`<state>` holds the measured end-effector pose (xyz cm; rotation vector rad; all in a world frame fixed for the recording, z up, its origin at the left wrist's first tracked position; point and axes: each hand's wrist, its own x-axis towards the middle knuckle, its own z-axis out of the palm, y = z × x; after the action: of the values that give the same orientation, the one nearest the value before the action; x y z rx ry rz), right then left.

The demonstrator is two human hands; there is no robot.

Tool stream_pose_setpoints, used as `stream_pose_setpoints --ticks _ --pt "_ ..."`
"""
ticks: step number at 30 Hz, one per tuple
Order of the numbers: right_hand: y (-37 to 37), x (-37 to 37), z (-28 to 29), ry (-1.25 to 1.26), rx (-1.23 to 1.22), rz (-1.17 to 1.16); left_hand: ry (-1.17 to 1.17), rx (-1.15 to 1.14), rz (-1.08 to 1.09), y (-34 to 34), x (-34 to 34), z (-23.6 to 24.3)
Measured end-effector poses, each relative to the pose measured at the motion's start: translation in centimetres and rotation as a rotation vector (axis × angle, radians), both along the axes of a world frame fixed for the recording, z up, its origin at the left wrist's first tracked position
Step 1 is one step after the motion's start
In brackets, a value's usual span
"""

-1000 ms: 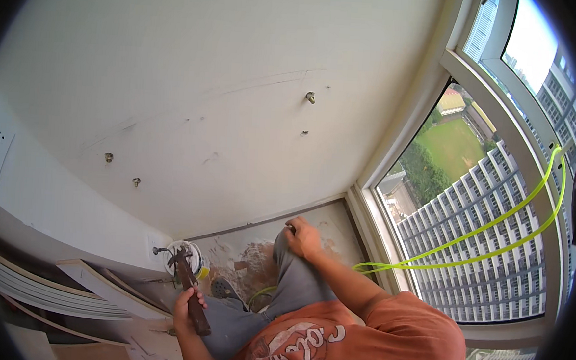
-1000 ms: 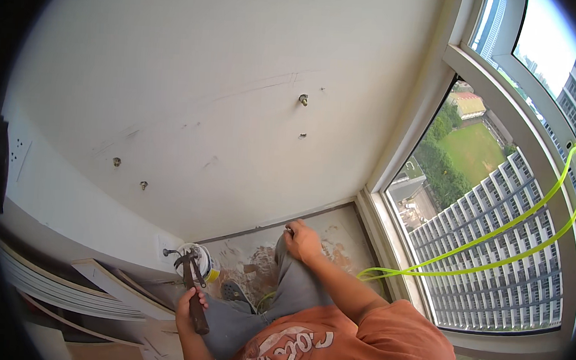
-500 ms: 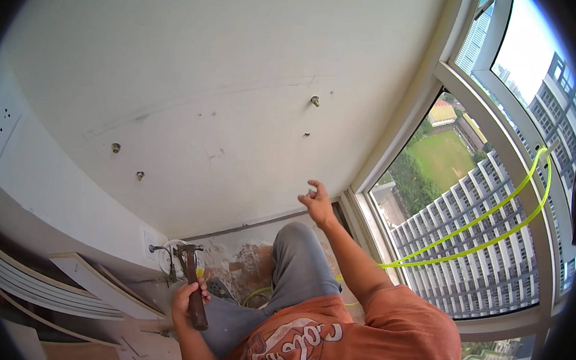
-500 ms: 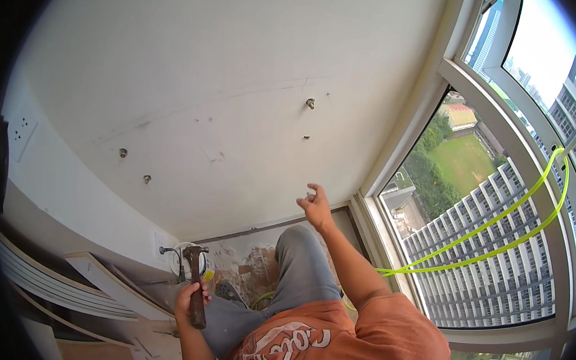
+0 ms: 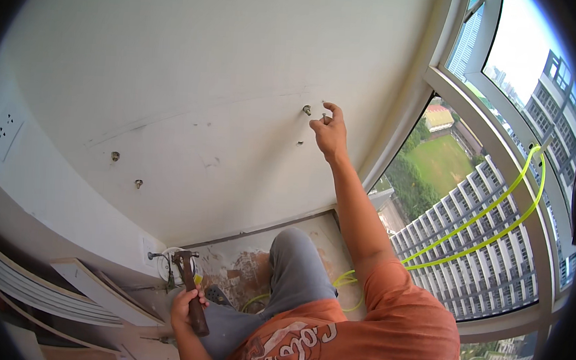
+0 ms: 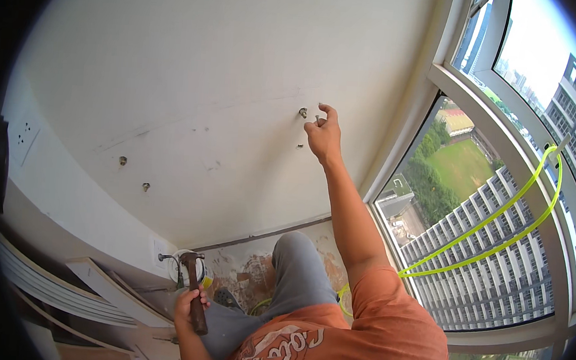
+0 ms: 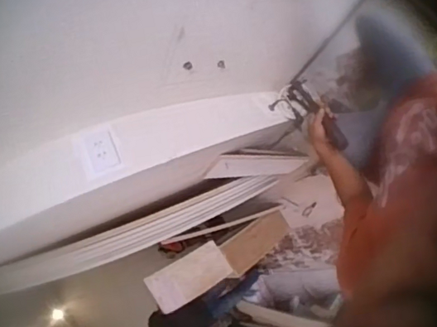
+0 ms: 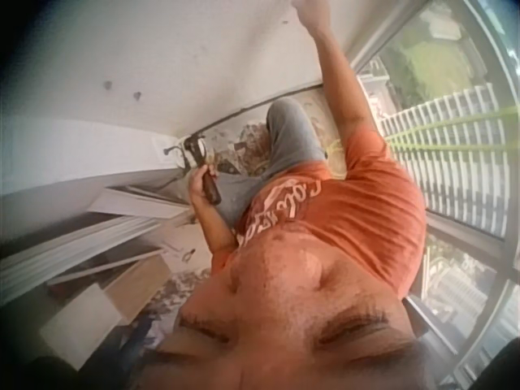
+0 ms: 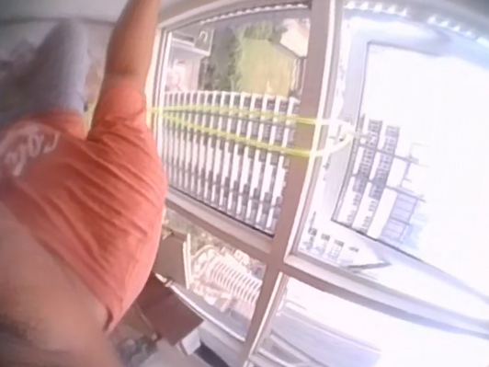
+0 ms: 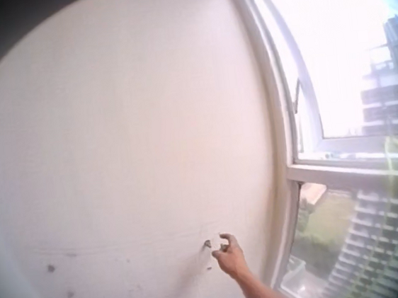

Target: The person installs metal fixtures into pre-drilled holes in the ceiling. They use a hammer and screwdriver to tap and secure the fixtures, then tighten them with a wrench. The person works on multiple fixtures in sequence.

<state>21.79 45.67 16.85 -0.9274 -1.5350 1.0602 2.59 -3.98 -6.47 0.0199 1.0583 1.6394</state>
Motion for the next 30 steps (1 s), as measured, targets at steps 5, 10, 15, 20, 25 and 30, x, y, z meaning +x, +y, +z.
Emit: stream_pose_setpoints --ticks 5,10,15,20,25,30 --pt "-0.6 -1.2 -0.3 -0.179 0.027 0.175 -0.009 0.021 -0.008 -0.6 -0.4 -0.6" --pt "0.9 0.1 -0.3 0.120 -0.005 0.046 0.008 0.000 -0.013 -0.1 -0.4 -0.5" --pt "0.4 1.2 -3.0 0.096 -0.065 0.178 0.038 0.004 -0.011 -0.1 -0.1 0.3" --pt "-8.4 2.3 -13.9 0.251 -0.686 0.639 -0.010 -0.002 -0.021 0.4 -0.3 0.0" --pt "-20.2 1.4 -24.3 -1.126 0.640 0.908 -0.045 -0.005 0.011 -0.4 -0.5 -0.5" --pt "-20.2 1.1 -24.2 -1.220 0.568 0.945 0.005 -0.089 0.025 0.7 0.0 0.2"
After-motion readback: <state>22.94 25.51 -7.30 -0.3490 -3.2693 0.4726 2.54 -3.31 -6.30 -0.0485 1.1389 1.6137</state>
